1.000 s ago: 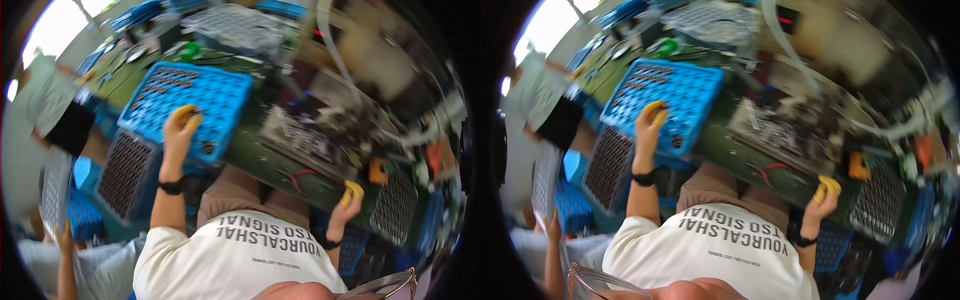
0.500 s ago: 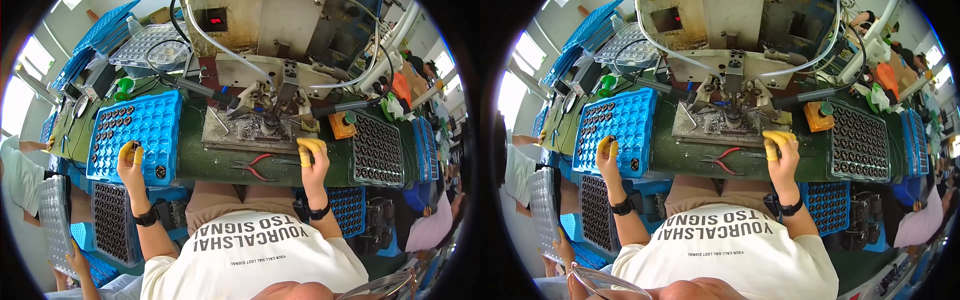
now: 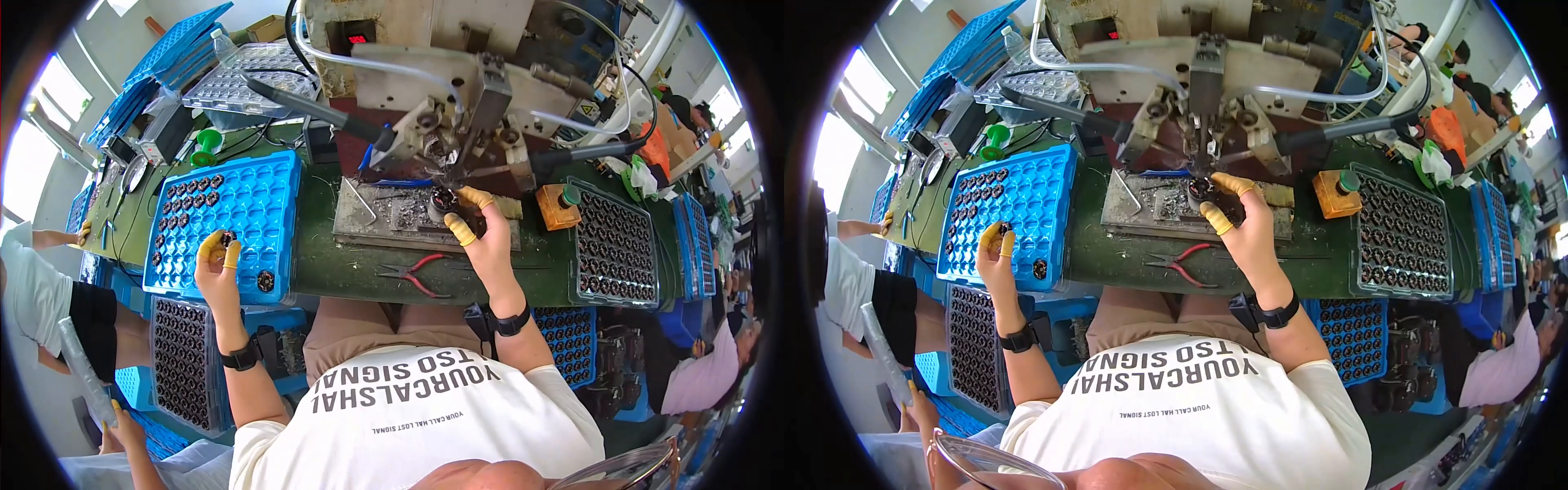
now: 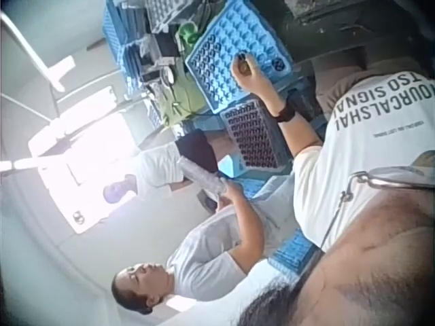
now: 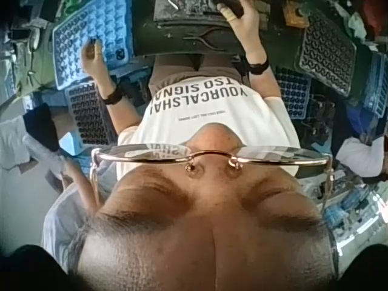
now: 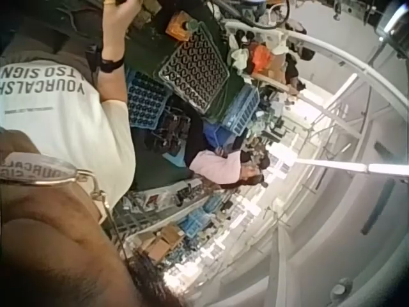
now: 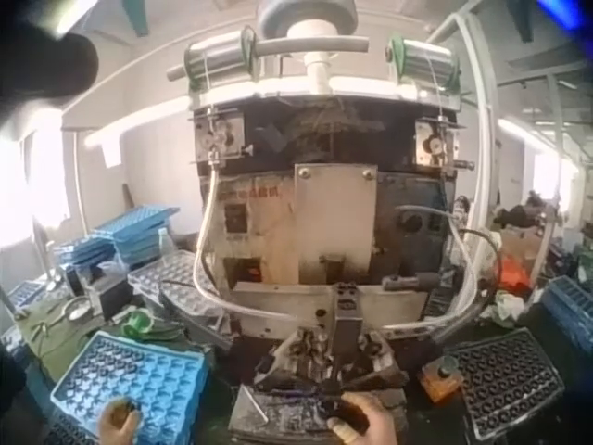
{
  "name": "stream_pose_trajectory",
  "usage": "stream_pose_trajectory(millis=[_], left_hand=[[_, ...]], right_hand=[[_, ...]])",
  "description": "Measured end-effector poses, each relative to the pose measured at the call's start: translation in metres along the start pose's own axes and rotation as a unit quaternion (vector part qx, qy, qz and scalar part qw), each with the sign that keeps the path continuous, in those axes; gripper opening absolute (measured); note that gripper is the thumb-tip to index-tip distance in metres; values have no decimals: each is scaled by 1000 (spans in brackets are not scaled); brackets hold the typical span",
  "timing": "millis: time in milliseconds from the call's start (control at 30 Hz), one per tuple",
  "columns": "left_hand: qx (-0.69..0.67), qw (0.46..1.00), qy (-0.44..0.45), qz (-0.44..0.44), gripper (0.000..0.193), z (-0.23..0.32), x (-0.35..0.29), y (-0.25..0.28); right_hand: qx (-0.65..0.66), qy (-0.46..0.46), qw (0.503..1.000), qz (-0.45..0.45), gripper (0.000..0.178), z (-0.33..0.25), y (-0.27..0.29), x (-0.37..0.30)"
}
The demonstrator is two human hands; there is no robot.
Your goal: Assembling electronic components using a specialized press machine and organizing them into trays.
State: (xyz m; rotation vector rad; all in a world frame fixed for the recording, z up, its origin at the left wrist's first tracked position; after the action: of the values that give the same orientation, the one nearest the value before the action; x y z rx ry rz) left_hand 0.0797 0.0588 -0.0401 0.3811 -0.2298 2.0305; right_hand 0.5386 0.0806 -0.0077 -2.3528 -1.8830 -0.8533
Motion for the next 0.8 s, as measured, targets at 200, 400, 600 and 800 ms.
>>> stream_pose_trajectory(millis=[200,400,600,800], left_hand=[[40,996,-59,-47,38,51,-5,-55],[91,951,-169,-243,40,116,-42,-209],[32,932,-158,-325,41,106,-57,-285],[5,921,-92,-378,43,98,-56,-296]], right_hand=[[-154,120,980,33,44,-32,-4,12],[-91,55,990,95,40,-22,44,3],[-175,6,970,168,36,15,116,-22],[-253,-25,946,201,37,40,154,-36]])
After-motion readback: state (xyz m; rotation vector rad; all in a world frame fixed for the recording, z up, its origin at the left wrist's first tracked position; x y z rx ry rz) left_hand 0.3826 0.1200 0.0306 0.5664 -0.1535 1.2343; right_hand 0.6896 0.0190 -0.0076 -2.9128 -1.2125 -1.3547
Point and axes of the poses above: each hand's wrist, its own x-axis towards the middle knuckle, its own y-axis out of the back of the hand, z = x × y, the point moved 9 cm from there along x, towards the middle knuckle, and after that the axes turned 5 degrees about -x, right-handed, at the moved point
